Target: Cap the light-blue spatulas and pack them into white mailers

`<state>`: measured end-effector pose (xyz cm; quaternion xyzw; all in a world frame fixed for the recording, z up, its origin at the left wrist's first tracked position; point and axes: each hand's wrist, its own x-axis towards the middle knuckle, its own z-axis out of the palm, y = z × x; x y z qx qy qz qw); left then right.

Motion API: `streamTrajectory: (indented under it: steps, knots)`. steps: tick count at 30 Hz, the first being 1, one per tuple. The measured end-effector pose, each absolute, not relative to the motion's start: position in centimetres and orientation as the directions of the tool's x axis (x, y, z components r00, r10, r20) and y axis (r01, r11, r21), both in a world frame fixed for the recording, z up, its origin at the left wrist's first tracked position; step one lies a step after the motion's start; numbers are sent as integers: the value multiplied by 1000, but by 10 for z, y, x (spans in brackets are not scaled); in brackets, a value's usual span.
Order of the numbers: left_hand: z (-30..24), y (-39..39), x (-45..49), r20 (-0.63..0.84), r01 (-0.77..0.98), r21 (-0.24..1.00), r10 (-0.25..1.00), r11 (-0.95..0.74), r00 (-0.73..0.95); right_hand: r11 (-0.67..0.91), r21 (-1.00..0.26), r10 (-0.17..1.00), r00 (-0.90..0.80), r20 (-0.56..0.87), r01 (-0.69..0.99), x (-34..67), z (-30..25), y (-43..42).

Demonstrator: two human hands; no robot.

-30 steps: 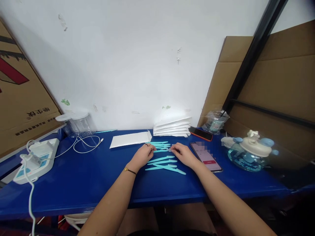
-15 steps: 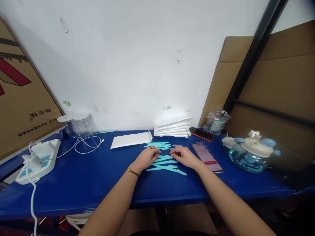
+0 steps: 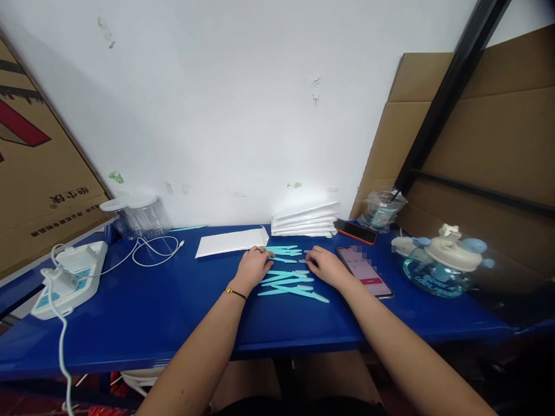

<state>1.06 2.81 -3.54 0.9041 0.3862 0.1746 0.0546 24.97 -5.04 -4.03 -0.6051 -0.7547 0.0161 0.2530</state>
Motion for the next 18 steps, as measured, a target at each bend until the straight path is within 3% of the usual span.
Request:
streamTrajectory:
  steps: [9,18]
  knots:
    - [-34,26,13,273,692,213,722,-690,636,255,-246,919,-156,361,935,243,-39,-52]
    - [-32,26,7,274,648,258,697,-717,662,296,-535,914,-72,399,791,254,-37,-55]
